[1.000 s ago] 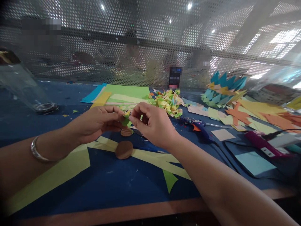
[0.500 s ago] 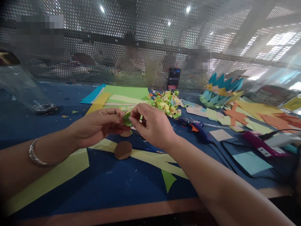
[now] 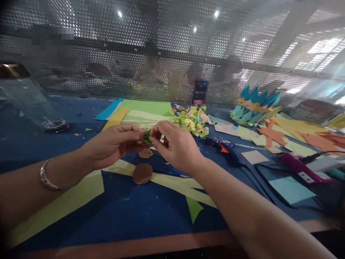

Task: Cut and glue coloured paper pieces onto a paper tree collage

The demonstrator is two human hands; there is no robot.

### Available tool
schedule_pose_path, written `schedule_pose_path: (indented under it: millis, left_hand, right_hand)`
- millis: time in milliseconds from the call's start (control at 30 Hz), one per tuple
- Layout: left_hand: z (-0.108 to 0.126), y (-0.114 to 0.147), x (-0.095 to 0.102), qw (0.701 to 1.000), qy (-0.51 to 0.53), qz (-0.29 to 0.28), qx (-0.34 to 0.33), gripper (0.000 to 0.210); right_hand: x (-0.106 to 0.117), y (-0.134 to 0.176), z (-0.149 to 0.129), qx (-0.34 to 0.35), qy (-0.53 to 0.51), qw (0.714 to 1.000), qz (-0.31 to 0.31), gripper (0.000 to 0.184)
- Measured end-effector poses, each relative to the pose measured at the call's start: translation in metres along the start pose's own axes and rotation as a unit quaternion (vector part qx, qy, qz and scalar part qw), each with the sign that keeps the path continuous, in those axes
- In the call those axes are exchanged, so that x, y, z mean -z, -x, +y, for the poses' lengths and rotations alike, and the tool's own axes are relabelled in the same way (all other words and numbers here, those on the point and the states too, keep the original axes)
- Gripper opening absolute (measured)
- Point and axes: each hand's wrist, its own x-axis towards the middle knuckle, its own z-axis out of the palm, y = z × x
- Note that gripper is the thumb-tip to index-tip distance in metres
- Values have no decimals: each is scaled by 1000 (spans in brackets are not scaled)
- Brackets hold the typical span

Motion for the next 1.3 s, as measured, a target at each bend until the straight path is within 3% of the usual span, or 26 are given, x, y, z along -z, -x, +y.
schedule_pose_path:
  millis: [233, 600, 833, 1133, 1300]
  left_hand:
    - [-2, -4, 3, 999, -10, 13, -36, 6]
    - [-1, -2, 1, 997, -49, 26, -57, 15]
    - [-6, -4, 1, 994, -38, 36, -99, 12]
    - [-6, -4, 3, 989, -72, 41, -118, 8]
    - [-9, -5, 2, 989, -85, 40, -116, 7]
  right_hand:
    - [-2, 1, 0, -13, -31, 999, -2, 5]
    - [-5, 0, 0, -75, -101, 992, -8, 10]
    - [-7, -1, 1, -146, -249, 957, -12, 21]
    - [-8, -3, 1, -200, -297, 933, -21, 25]
    - [-8, -4, 1, -246, -375, 893, -47, 28]
